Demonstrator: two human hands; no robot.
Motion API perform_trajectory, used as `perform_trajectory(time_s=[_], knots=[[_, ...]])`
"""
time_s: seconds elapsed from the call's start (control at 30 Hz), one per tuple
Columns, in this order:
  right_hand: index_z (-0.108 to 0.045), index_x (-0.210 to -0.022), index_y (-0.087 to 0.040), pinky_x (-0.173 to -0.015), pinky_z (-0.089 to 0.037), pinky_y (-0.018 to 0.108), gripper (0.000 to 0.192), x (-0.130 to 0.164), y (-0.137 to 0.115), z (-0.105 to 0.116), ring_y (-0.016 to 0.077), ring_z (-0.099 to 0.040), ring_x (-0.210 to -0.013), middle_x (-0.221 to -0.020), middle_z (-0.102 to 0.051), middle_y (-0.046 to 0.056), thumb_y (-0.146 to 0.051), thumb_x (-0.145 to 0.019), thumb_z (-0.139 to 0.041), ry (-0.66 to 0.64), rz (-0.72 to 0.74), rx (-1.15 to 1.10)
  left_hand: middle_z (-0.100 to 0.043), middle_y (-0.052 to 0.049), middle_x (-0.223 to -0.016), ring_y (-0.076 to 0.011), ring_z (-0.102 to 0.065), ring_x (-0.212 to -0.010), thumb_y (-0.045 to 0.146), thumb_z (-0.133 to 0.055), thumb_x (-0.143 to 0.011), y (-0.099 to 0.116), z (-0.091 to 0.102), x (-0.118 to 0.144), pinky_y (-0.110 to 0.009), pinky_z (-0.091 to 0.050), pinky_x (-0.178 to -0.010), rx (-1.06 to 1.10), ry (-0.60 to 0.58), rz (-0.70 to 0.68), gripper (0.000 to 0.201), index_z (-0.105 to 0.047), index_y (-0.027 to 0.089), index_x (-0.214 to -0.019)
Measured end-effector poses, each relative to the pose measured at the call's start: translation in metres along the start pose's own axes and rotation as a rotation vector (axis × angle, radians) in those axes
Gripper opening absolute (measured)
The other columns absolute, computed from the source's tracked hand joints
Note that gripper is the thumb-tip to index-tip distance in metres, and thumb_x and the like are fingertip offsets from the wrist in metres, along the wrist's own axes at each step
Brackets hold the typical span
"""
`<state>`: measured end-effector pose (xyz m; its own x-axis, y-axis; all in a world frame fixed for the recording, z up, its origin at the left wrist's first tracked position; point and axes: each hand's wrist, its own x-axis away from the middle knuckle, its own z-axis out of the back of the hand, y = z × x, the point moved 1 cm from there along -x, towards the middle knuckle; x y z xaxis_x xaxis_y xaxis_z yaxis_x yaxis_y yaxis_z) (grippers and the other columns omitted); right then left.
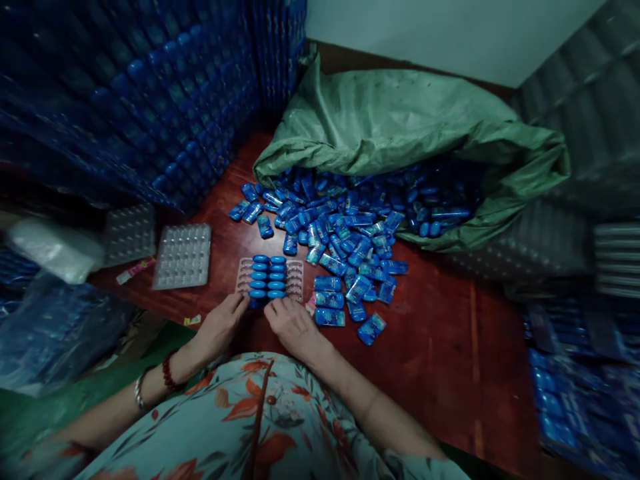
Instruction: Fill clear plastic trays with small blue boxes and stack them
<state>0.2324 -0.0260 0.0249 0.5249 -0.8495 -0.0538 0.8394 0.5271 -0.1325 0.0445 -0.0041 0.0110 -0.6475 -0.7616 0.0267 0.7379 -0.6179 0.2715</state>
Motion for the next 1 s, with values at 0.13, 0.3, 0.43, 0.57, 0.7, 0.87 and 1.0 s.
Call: perform_trajectory(time_s=[0.13,0.3,0.43,0.57,0.7,0.87,1.0], knots=[[-0.055,-0.093,-0.019,-0.067,-0.044,0.03,0.017,-0.005,-0.011,0.008,0.0189,-0.055,-0.079,-0.084,-0.058,0.005,-0.007,-0.086,-0.044,-0.068,0.001,0.062,-0.057,-0.012,-0.089,-0.0222,-0.054,-0.082,0.0,-0.04,-0.078,0.02,0.002,-0.005,-0.033,-0.048,-0.073,-0.217,-0.107,-0.071,0.03,-0.057,0.008,-0.1],[-0.054,-0.095,-0.019,-0.063,-0.043,0.029,0.018,-0.009,-0.01,0.007,0.0184,-0.058,-0.077,-0.086,-0.059,0.005,-0.007,-0.087,-0.044,-0.126,-0.083,0.025,-0.056,-0.011,-0.086,-0.0208,-0.055,-0.078,-0.003,-0.036,-0.079,0.031,-0.008,-0.014,-0.031,-0.046,-0.068,-0.295,-0.108,-0.086,0.029,-0.057,0.01,-0.093],[-0.057,-0.103,-0.017,-0.063,-0.043,0.027,0.019,0.0,-0.006,-0.005,0.0171,-0.06,-0.075,-0.087,-0.062,0.005,-0.011,-0.089,-0.048,-0.024,-0.112,0.003,-0.057,-0.01,-0.088,-0.0205,-0.056,-0.081,-0.001,-0.038,-0.082,0.02,-0.004,-0.014,-0.03,-0.047,-0.07,-0.17,-0.075,-0.067,0.025,-0.055,0.011,-0.097],[-0.056,-0.117,-0.014,-0.064,-0.044,0.027,0.031,0.016,0.002,-0.015,0.0163,-0.061,-0.068,-0.078,-0.065,0.005,-0.03,-0.092,-0.049,0.266,-0.112,-0.044,-0.058,-0.007,-0.089,-0.018,-0.056,-0.079,0.016,-0.043,-0.089,0.0,0.015,-0.011,-0.028,-0.047,-0.068,0.084,0.11,-0.02,0.02,-0.05,0.016,-0.108],[-0.063,-0.108,-0.017,-0.07,-0.045,0.023,0.028,0.0,0.036,-0.01,0.0143,-0.063,-0.075,-0.086,-0.069,0.006,-0.03,-0.095,-0.041,0.381,-0.28,-0.217,-0.055,-0.004,-0.078,-0.0169,-0.054,-0.073,0.032,-0.043,-0.092,-0.032,0.038,-0.049,-0.027,-0.045,-0.067,0.242,0.36,0.161,0.02,-0.054,0.017,-0.087],[-0.063,-0.102,-0.017,-0.072,-0.046,0.028,0.035,-0.073,0.087,-0.002,0.0219,-0.065,-0.088,-0.095,-0.069,0.012,-0.043,-0.093,-0.041,0.023,-0.699,-0.169,-0.059,-0.01,-0.097,-0.0204,-0.058,-0.087,0.035,-0.055,-0.086,-0.068,0.029,-0.145,-0.03,-0.046,-0.077,0.265,0.25,0.344,0.027,-0.055,0.013,-0.102],[-0.061,-0.101,-0.01,-0.075,-0.046,0.033,0.045,-0.111,0.094,-0.005,0.0277,-0.064,-0.094,-0.098,-0.066,0.02,-0.05,-0.089,-0.046,-0.18,-0.755,-0.106,-0.052,-0.021,-0.116,-0.0306,-0.056,-0.104,0.034,-0.064,-0.08,-0.072,0.011,-0.192,-0.037,-0.046,-0.083,0.23,0.155,0.45,0.049,-0.047,0.007,-0.117]])
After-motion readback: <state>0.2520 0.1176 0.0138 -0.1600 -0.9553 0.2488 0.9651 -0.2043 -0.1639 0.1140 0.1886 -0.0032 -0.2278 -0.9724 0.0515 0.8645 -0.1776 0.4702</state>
